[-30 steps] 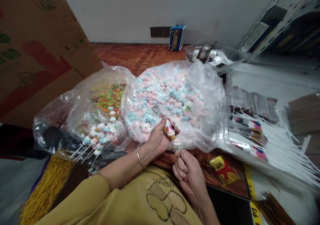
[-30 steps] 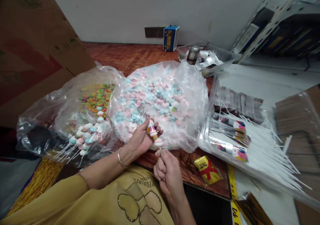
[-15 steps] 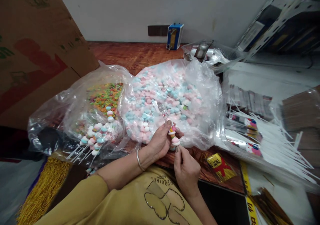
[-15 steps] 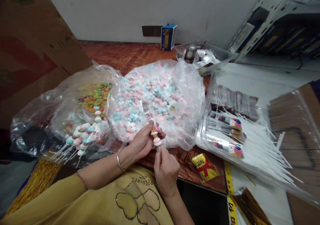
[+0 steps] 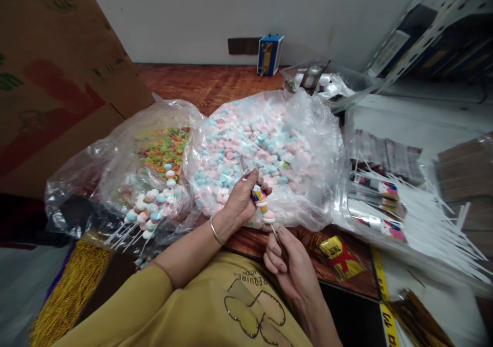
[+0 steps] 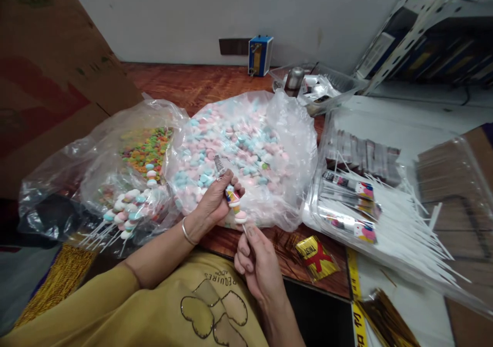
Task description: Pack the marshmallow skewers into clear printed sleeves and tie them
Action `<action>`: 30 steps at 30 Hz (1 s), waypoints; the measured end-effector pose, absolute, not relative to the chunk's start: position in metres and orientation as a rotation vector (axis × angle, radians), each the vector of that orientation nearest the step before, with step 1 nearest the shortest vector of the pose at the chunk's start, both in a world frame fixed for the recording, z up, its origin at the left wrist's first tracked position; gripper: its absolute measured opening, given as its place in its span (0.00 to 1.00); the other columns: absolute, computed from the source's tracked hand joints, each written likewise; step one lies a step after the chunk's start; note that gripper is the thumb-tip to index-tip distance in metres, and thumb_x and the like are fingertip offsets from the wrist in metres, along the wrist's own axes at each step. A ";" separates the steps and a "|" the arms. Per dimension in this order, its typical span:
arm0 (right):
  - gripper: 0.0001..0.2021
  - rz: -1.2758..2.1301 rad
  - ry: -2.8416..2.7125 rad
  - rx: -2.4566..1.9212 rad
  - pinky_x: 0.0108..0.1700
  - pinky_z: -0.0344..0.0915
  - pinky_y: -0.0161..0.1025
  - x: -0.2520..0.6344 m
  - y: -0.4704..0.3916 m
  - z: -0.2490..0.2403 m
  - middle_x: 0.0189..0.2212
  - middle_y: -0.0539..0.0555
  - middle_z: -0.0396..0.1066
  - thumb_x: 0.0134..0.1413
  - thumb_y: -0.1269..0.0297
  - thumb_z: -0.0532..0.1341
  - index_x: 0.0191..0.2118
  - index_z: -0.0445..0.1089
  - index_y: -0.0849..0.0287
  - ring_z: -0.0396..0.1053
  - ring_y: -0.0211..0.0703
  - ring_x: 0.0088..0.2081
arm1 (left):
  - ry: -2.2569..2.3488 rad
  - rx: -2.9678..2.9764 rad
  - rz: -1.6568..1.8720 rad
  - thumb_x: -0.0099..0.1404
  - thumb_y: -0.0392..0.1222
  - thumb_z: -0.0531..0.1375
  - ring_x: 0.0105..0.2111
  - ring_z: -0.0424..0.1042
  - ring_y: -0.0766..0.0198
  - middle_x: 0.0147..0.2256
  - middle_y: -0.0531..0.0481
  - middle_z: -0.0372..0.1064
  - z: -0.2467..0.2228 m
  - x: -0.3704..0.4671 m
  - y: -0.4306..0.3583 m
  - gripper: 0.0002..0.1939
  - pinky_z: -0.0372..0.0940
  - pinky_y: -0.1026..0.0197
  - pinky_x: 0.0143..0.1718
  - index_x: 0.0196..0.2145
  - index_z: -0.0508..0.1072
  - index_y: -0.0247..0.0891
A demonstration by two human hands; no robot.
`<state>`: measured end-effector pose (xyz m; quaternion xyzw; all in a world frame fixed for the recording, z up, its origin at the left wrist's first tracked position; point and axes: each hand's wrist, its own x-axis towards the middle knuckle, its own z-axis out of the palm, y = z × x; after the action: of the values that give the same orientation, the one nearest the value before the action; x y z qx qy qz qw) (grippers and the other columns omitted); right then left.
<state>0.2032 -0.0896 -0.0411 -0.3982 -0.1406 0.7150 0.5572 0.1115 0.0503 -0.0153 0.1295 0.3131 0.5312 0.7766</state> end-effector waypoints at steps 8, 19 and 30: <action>0.18 1.462 -0.631 -1.215 0.19 0.48 0.30 0.197 -0.110 -0.048 0.15 0.40 0.52 0.67 0.47 0.59 0.46 0.73 0.59 0.47 0.31 0.16 | 0.820 0.309 1.159 0.44 0.53 0.79 0.20 0.65 0.73 0.23 0.60 0.64 -0.015 0.117 0.044 0.29 0.73 0.59 0.37 0.29 0.65 0.37; 0.16 0.190 -1.552 -1.648 0.30 0.65 0.35 0.211 -0.099 -0.065 0.33 0.57 0.80 0.72 0.64 0.51 0.50 0.74 0.64 0.75 0.41 0.27 | 0.716 0.349 0.967 0.49 0.57 0.76 0.34 0.76 0.60 0.34 0.45 0.75 -0.020 0.123 0.015 0.27 0.70 0.58 0.40 0.36 0.74 0.35; 0.14 0.075 -1.634 -1.603 0.30 0.65 0.36 0.209 -0.101 -0.063 0.29 0.55 0.78 0.73 0.65 0.51 0.50 0.73 0.63 0.73 0.41 0.26 | 0.629 0.257 1.068 0.57 0.49 0.74 0.21 0.63 0.73 0.23 0.59 0.61 -0.009 0.119 0.044 0.20 0.63 0.68 0.26 0.39 0.72 0.35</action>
<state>0.2089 -0.1014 -0.0625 -0.6375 -0.6499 0.0299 0.4127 0.1192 0.0437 -0.0093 0.1200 0.2940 0.4990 0.8063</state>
